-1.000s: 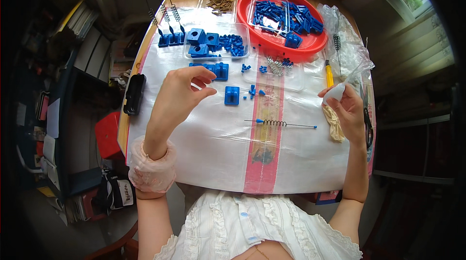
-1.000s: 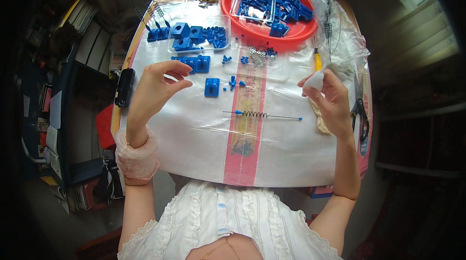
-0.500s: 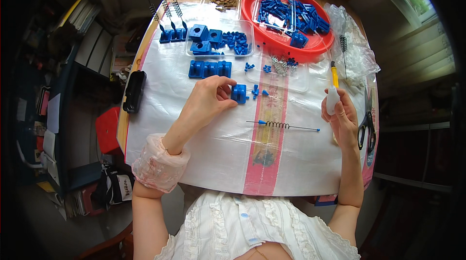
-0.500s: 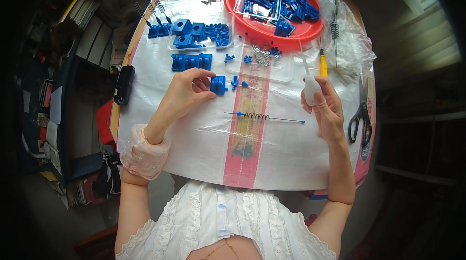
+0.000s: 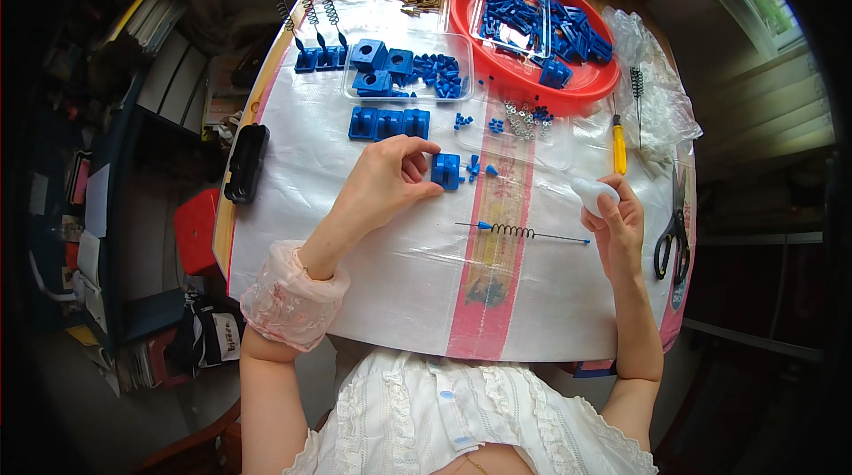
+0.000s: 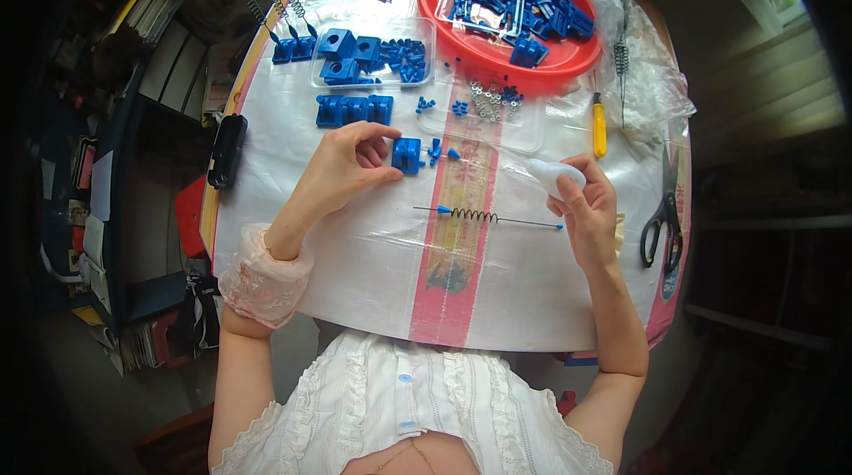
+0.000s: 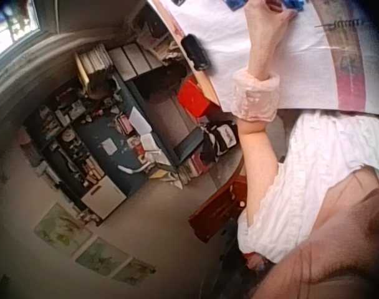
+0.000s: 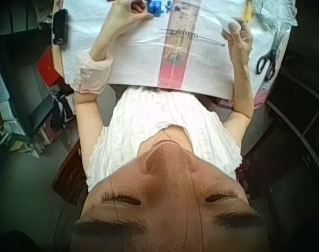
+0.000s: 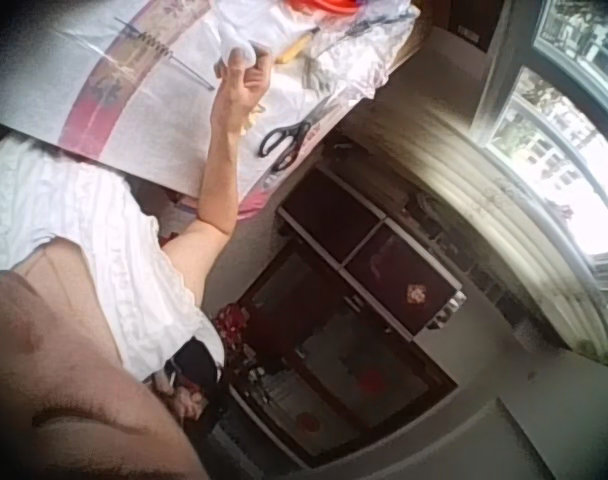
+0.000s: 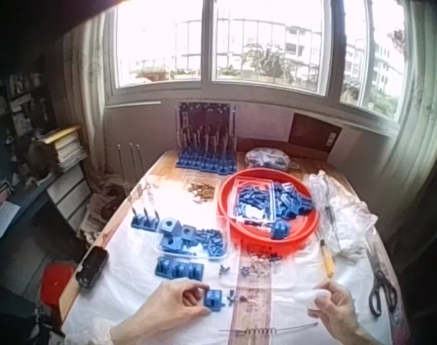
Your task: Assembling blue plastic housings by inserting wires and using a soldering iron.
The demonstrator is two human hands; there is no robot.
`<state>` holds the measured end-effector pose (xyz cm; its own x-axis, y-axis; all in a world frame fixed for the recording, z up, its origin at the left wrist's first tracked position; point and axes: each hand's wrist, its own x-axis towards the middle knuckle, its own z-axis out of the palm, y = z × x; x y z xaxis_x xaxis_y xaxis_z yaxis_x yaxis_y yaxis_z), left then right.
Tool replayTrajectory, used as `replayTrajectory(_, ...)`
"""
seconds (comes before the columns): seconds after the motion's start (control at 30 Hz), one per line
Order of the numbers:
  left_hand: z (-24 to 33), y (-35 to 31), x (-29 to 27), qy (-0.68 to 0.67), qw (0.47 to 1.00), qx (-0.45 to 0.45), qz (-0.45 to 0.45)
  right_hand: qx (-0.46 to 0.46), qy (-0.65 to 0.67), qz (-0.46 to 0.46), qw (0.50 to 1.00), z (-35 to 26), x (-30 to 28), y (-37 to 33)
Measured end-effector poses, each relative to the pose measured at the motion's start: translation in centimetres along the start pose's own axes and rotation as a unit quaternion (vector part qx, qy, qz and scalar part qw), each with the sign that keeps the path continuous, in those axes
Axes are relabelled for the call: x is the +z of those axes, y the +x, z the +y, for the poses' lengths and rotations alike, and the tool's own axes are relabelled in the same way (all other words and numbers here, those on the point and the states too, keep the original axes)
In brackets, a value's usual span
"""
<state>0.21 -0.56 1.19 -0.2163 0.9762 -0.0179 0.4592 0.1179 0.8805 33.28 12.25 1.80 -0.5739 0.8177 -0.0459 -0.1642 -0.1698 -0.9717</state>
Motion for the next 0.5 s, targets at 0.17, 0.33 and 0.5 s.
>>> replayTrajectory(0.17,0.0,-0.1,-0.1,-0.003,1.0,0.0,0.001,0.001,-0.011,0.008,1.0,0.2,0.3,-0.2)
replayTrajectory(0.33,1.2,-0.5,-0.2,0.106,0.994,-0.018,-0.01,0.001,-0.02,0.012,1.0,0.1,0.3,-0.1)
replayTrajectory(0.5,1.7,-1.0,-1.2,0.154,0.988,0.0,-0.02,0.002,-0.021,0.012,1.0,0.0,0.2,0.0)
